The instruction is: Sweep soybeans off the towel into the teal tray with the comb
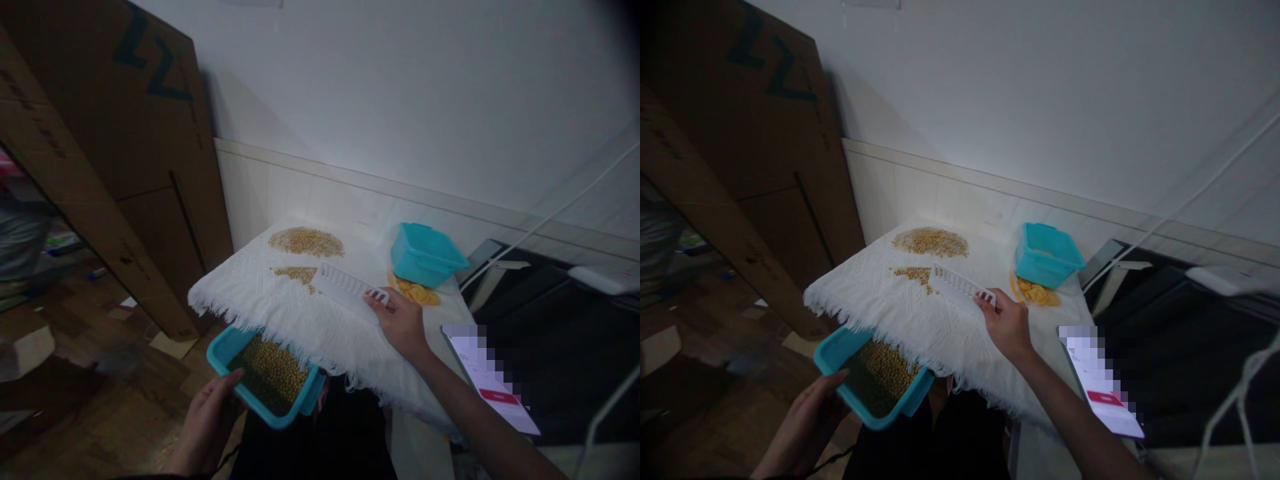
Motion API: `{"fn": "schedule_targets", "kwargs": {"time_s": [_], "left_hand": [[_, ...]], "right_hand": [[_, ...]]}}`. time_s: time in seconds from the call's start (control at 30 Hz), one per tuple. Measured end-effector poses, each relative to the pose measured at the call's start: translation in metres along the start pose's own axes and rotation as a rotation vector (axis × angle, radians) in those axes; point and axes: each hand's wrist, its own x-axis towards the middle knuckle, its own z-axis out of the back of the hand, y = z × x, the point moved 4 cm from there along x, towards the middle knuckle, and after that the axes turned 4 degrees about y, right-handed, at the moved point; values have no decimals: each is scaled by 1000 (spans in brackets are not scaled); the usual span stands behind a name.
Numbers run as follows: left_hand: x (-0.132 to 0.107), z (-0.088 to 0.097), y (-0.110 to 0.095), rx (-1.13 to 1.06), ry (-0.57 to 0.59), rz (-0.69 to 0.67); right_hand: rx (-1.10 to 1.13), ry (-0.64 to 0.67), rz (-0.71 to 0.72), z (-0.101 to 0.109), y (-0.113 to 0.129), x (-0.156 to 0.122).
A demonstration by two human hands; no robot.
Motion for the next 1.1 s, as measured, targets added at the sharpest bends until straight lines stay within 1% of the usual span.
{"fn": "schedule_targets", "kwargs": {"time_s": [0.1,0.27,0.43,0.57,0.63,0.77,1.0,1.1], "left_hand": [[0,0,-1,18,27,-36],[1,1,1,16,33,-34],[2,0,1,-4,6,-22],[-2,-5,-3,-18,-13,-25],[-5,-7,-5,-23,-22,-31],[-6,-8,-6,-33,-10,-23],[1,-2,-1,-21,11,-15],[0,-2,-2,-3,6,-29]], "right_hand": [[27,18,-11,1,1,-1],[-2,26,-7,1,1,-2],[32,28,-11,2,4,-6],[43,38,-15,4,8,-11],[41,27,-7,6,11,-12],[48,-35,13,9,13,-10],[11,12,30,4,8,-10],[16,-44,40,8,10,-9]]}}
